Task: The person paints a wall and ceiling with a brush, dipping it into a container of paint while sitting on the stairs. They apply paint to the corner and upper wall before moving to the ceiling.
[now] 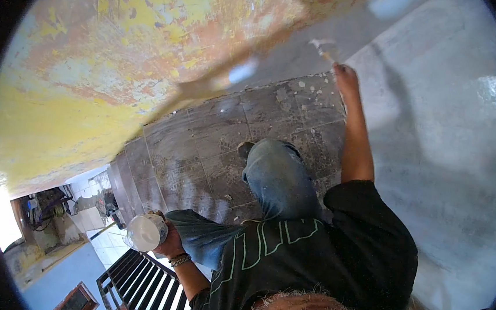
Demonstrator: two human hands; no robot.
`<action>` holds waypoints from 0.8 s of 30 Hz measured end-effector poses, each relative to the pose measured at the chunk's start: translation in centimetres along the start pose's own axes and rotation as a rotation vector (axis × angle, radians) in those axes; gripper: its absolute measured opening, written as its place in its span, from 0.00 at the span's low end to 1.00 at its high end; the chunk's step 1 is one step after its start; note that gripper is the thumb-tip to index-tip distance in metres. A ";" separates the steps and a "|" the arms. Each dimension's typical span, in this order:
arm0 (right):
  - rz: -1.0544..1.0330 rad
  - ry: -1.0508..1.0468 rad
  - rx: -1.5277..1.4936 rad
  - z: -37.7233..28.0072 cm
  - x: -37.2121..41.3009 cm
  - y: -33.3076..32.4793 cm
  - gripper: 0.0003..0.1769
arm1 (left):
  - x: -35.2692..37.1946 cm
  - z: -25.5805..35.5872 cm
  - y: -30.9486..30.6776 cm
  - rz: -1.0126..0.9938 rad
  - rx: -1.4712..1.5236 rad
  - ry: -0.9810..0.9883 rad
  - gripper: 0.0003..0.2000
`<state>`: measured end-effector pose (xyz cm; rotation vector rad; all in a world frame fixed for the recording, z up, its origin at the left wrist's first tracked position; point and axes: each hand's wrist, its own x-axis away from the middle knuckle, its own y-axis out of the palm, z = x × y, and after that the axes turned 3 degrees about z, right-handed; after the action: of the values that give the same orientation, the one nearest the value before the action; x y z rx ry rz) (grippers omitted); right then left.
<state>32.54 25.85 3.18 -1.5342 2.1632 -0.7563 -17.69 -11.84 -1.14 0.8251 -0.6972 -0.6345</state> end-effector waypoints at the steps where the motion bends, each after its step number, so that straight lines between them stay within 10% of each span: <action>1: 0.063 -0.027 -0.082 -2.3 0.3 -1.9 0.21 | -0.1 -0.2 0.1 -0.002 0.004 -0.003 0.30; 9: 0.257 -0.308 -0.727 -13.0 1.8 -7.8 0.17 | 0.1 -1.3 2.6 0.022 -0.204 0.003 0.27; 16: 0.039 -0.148 0.056 6.9 4.1 11.6 0.24 | 1.0 -2.9 3.5 -0.084 0.011 -0.099 0.26; 18: -0.390 0.217 0.013 8.4 8.1 14.1 0.22 | 1.5 -3.8 2.7 -0.049 0.002 -0.110 0.28; 20: -0.390 0.213 0.035 7.4 9.0 16.4 0.20 | 2.6 -5.2 0.1 0.038 -1.047 0.199 0.29; 21: -0.367 0.209 0.047 6.5 9.0 17.1 0.18 | 2.9 -5.0 0.0 0.309 -0.199 -0.103 0.28; 24: -0.447 0.396 -0.505 0.6 6.4 16.4 0.14 | 4.9 -6.6 0.3 0.307 -0.325 -0.105 0.26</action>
<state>18.72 23.87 -7.50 -2.3516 2.4516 -0.7270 -9.61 -12.42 -2.63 0.3755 -0.7733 -0.4970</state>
